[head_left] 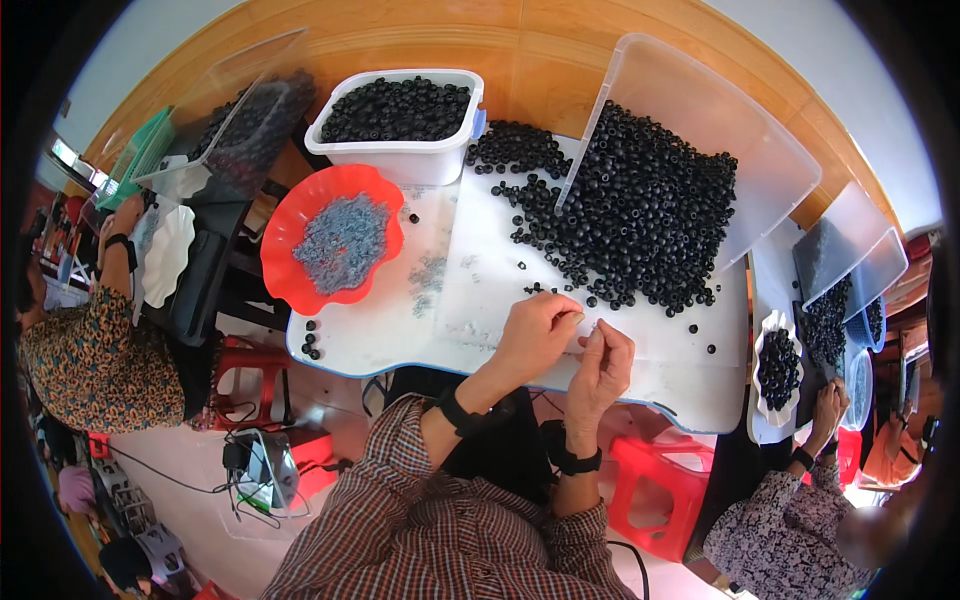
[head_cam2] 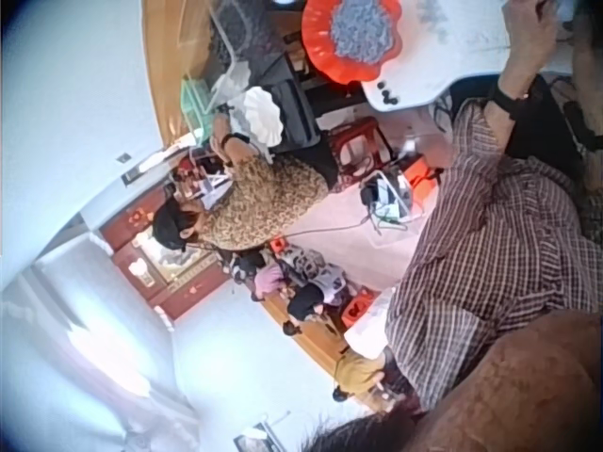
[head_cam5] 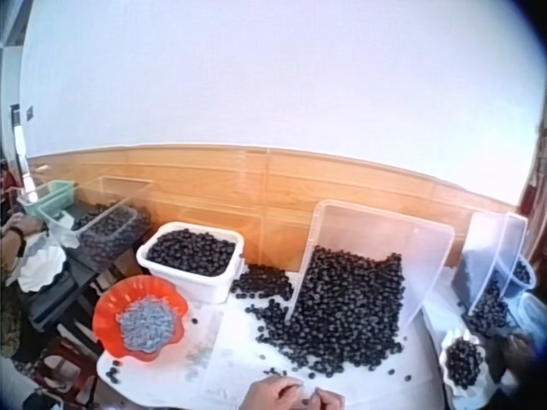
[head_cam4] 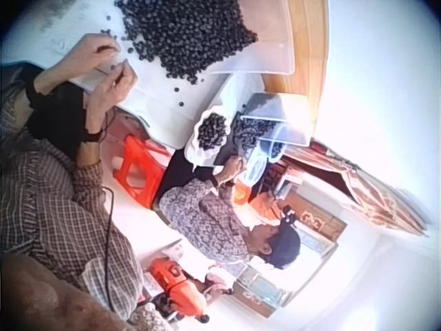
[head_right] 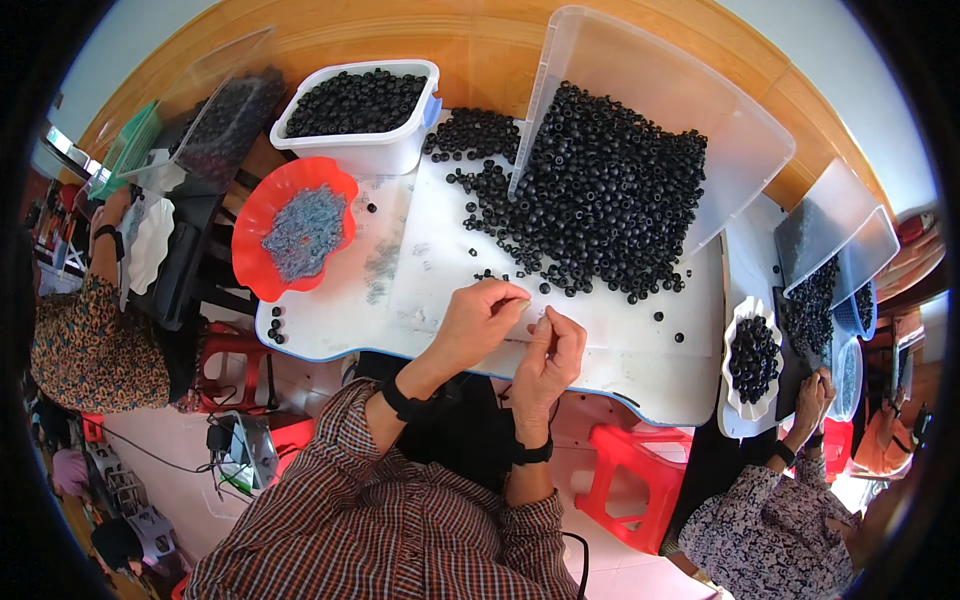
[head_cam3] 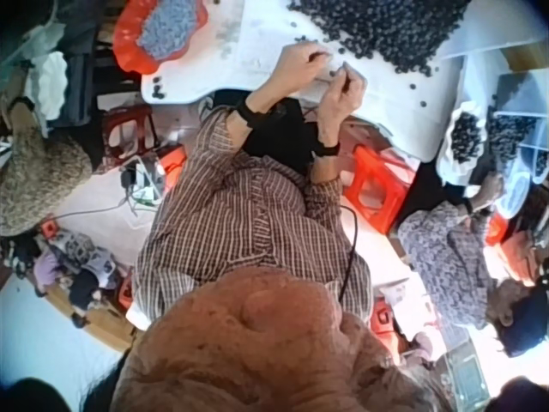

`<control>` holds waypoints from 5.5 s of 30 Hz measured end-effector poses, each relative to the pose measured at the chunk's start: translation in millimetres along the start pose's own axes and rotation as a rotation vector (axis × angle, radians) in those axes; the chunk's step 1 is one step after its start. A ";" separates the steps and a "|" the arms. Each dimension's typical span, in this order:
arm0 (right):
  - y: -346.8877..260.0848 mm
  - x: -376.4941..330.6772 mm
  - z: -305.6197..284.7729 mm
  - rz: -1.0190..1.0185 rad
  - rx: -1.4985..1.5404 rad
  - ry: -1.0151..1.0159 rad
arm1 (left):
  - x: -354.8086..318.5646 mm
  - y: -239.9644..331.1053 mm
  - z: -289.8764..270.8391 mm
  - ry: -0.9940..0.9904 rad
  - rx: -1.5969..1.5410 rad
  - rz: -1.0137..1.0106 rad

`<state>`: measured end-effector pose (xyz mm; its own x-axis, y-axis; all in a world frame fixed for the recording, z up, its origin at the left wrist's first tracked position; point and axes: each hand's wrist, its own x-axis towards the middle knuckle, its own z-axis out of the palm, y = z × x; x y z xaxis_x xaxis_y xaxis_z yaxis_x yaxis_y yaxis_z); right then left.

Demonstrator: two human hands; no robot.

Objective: The recorder and other workers are sorting and inspecting small black rubber rings or gaskets from plastic bins into sorting trays.

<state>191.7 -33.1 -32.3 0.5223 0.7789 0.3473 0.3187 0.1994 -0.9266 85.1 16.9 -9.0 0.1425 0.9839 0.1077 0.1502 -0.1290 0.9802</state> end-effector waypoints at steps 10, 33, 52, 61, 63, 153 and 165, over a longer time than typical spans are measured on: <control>2.1 3.7 -4.5 0.220 0.175 0.056 | 23.0 -3.2 27.5 -0.050 0.548 0.228; -8.1 -2.3 -4.0 0.217 0.208 -0.043 | 0.8 -1.1 -22.4 -0.175 -0.629 -0.369; -34.1 -23.2 28.8 0.102 0.266 -0.309 | -31.8 -10.9 -64.4 -0.095 -0.780 -0.378; -32.7 -24.1 30.3 0.322 0.363 -0.464 | -40.0 -16.8 -83.5 -0.100 -0.587 -0.307; -36.8 -22.4 29.4 0.360 0.336 -0.473 | -40.7 -18.3 -85.6 -0.101 -0.585 -0.301; -29.3 -19.1 61.4 0.082 0.164 -0.344 | -41.5 -30.6 -78.6 0.016 -0.853 -0.341; -36.0 -22.1 61.9 0.125 0.311 -0.373 | -41.3 -32.2 -82.4 -0.008 -1.007 -0.317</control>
<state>119.7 -20.6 -15.5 0.2050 0.9563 0.2085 -0.0089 0.2148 -0.9766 -6.2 -9.5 -31.4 0.2460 0.9533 -0.1750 -0.6990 0.2996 0.6494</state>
